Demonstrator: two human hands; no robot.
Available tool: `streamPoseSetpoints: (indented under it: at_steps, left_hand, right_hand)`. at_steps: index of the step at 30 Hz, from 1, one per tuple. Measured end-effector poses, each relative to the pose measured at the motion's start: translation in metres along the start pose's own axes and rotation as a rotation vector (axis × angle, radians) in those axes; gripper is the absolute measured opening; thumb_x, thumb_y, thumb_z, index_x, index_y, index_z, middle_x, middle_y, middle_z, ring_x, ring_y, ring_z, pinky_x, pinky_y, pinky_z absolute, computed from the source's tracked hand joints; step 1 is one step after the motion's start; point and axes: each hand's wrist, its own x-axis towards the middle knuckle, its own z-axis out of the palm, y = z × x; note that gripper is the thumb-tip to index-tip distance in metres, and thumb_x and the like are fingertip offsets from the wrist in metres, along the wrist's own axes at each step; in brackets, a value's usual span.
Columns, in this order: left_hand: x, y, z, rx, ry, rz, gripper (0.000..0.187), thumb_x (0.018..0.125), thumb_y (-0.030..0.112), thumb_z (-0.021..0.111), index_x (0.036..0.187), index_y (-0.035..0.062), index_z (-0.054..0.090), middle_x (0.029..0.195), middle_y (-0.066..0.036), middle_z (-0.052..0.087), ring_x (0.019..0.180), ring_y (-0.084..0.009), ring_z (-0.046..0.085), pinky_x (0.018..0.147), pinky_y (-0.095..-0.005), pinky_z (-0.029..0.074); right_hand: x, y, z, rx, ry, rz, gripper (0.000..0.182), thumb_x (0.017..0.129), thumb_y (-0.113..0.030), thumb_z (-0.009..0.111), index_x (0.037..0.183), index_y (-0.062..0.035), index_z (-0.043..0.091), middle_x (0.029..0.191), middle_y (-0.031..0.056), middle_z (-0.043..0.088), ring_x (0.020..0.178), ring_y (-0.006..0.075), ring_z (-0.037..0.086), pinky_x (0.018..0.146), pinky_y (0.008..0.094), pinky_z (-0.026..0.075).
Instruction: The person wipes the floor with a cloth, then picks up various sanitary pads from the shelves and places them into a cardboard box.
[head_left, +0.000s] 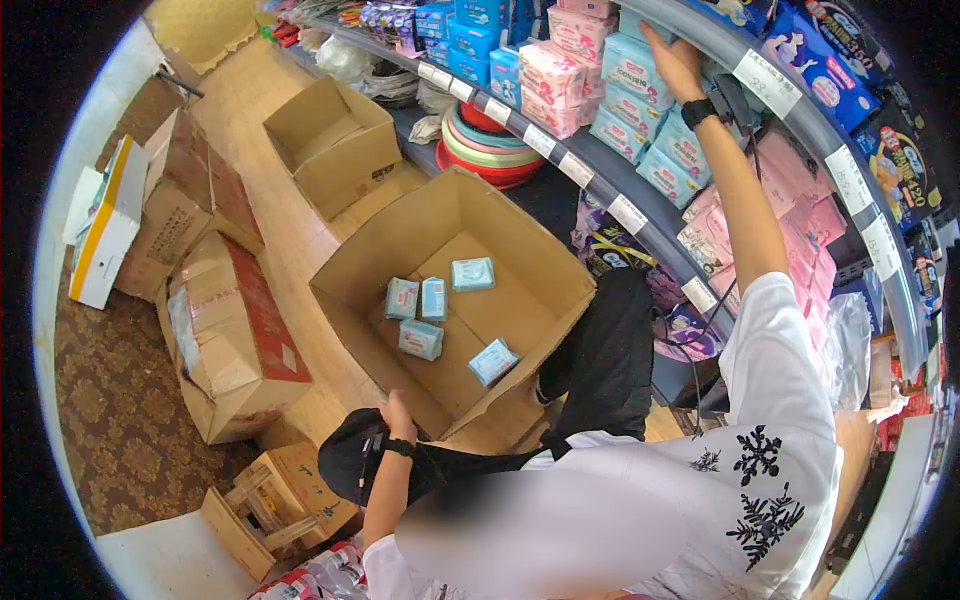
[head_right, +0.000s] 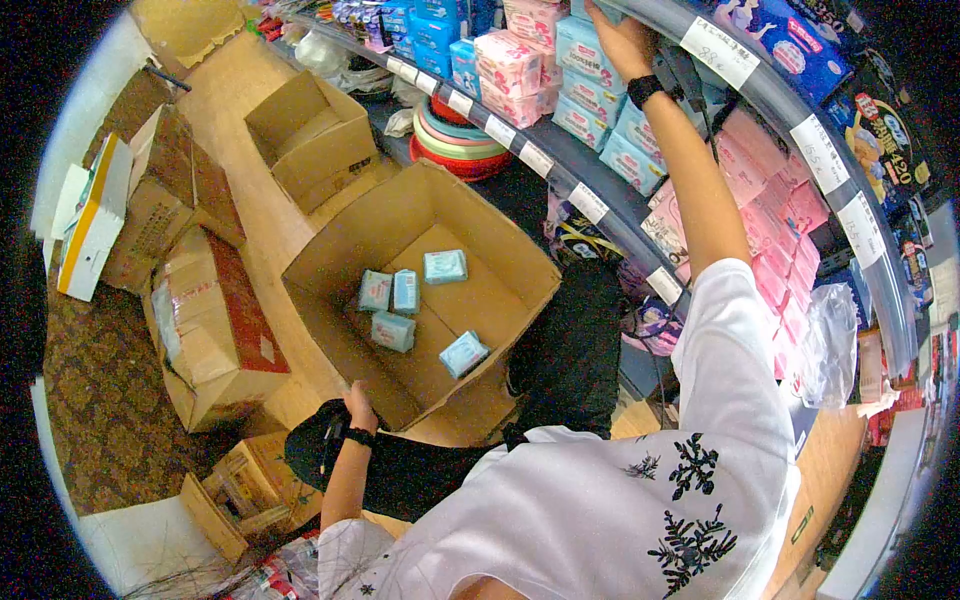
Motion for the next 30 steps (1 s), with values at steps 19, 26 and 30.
streamPoseSetpoints:
  at_steps: [19,26,30]
  left_hand:
    - [0.007,-0.008,-0.004,-0.117,-0.075,0.021,0.034,0.073,0.009,0.050,0.103,-0.0046,0.042,0.097,-0.015,0.051,0.085,-0.0255,0.050,0.075,-0.0355,0.040]
    - [0.001,-0.001,-0.002,-0.088,-0.088,0.048,0.033,0.072,0.008,0.049,0.102,-0.0054,0.045,0.096,-0.014,0.052,0.084,-0.0267,0.051,0.074,-0.0356,0.040]
    - [0.002,-0.005,-0.002,-0.105,-0.109,0.091,0.032,0.071,0.008,0.048,0.101,-0.0049,0.046,0.092,-0.014,0.053,0.081,-0.0269,0.051,0.072,-0.0357,0.041]
  right_hand:
    - [0.048,0.047,0.021,-0.069,0.021,-0.165,0.069,0.074,-0.054,0.051,0.113,0.0010,0.044,0.109,0.0202,0.046,0.107,0.0289,0.042,0.093,0.0335,0.030]
    - [0.051,0.056,0.024,-0.079,-0.009,-0.144,0.067,0.077,-0.053,0.046,0.118,-0.0004,0.040,0.117,0.0191,0.040,0.113,0.0290,0.035,0.096,0.0336,0.025]
    - [0.051,0.060,0.025,-0.084,-0.024,-0.135,0.067,0.079,-0.053,0.043,0.121,-0.0012,0.037,0.121,0.0185,0.037,0.116,0.0290,0.031,0.098,0.0337,0.023]
